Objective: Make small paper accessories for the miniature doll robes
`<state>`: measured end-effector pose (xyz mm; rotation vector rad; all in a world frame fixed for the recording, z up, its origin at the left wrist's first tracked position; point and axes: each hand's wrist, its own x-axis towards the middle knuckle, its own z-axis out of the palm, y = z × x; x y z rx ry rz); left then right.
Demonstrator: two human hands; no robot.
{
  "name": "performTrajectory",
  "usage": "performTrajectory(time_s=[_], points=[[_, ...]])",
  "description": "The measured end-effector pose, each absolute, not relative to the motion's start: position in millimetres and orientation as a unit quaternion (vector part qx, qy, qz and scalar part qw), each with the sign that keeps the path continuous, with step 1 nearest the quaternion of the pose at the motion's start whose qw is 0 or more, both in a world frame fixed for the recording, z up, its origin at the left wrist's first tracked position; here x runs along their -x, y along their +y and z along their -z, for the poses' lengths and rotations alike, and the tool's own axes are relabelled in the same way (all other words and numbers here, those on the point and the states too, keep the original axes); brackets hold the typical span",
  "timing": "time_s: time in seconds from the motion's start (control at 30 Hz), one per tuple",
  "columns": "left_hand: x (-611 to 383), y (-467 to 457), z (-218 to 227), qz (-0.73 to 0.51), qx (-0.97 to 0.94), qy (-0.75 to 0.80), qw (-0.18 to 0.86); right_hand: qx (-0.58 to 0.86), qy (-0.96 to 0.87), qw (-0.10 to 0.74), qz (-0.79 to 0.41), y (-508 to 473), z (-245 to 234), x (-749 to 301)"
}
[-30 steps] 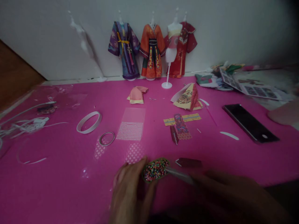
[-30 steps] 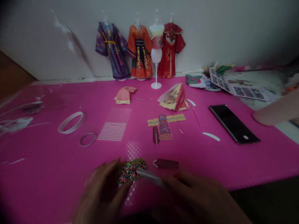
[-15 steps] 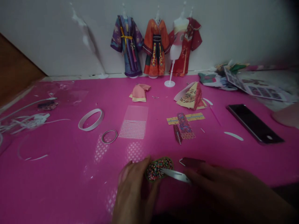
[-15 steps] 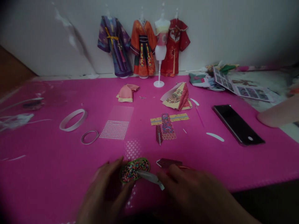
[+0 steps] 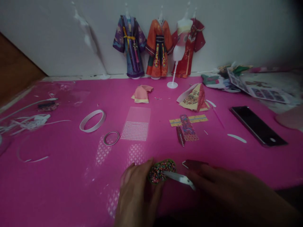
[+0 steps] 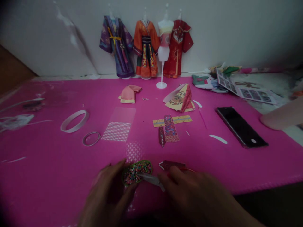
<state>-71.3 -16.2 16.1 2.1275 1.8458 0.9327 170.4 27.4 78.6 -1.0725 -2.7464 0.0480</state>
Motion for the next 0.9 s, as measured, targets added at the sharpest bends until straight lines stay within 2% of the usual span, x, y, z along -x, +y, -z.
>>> performTrajectory(time_s=[0.17,0.9], points=[[71,-17,-17,-0.313,-0.714,0.621,0.084,0.315,-0.948,0.034,-0.005,31,-82,-171],[73,-17,-14,-0.314,-0.717,0.618,0.08,0.331,-0.942,0.034,-0.038,34,-93,-166]])
